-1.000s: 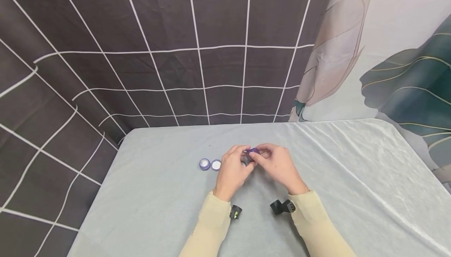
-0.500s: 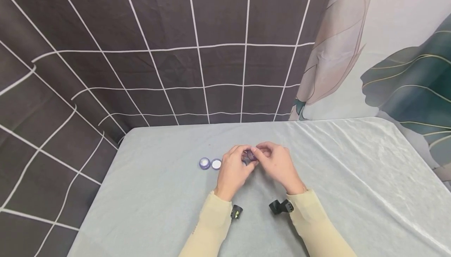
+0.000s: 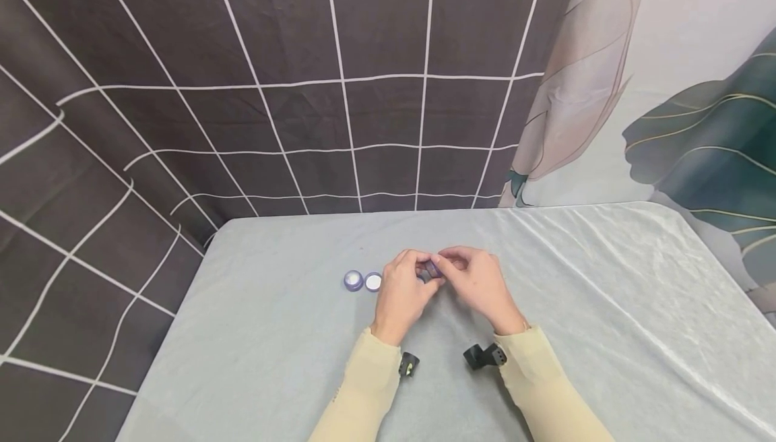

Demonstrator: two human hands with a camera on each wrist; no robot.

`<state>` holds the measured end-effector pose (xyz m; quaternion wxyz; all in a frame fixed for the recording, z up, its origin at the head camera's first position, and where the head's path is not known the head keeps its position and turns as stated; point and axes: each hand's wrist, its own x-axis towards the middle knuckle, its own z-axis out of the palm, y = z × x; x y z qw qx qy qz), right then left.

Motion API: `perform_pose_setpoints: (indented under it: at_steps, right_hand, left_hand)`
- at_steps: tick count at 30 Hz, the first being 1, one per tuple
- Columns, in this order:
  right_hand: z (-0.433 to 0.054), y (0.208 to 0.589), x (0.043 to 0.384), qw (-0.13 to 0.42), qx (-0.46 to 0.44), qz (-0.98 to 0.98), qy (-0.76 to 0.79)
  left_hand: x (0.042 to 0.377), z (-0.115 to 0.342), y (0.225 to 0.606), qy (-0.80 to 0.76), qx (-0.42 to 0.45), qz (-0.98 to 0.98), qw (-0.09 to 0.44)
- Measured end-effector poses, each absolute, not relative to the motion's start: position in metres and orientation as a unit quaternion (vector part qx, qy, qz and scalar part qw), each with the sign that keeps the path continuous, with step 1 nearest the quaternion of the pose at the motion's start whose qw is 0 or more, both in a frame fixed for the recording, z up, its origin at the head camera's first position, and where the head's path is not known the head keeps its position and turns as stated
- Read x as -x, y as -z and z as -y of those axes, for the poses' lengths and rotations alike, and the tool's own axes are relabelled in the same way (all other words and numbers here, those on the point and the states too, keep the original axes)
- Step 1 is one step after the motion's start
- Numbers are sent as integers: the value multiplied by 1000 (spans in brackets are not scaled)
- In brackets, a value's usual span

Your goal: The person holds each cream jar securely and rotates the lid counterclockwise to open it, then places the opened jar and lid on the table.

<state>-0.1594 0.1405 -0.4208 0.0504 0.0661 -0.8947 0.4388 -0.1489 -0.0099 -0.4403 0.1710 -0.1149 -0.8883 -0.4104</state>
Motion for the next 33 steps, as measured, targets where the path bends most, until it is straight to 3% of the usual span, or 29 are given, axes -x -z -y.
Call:
perform_pose_setpoints:
  at_steps: [33]
  right_hand:
    - [-140, 421, 157, 77, -119, 897, -419]
  left_hand:
    - [148, 13, 437, 418, 112, 886, 165]
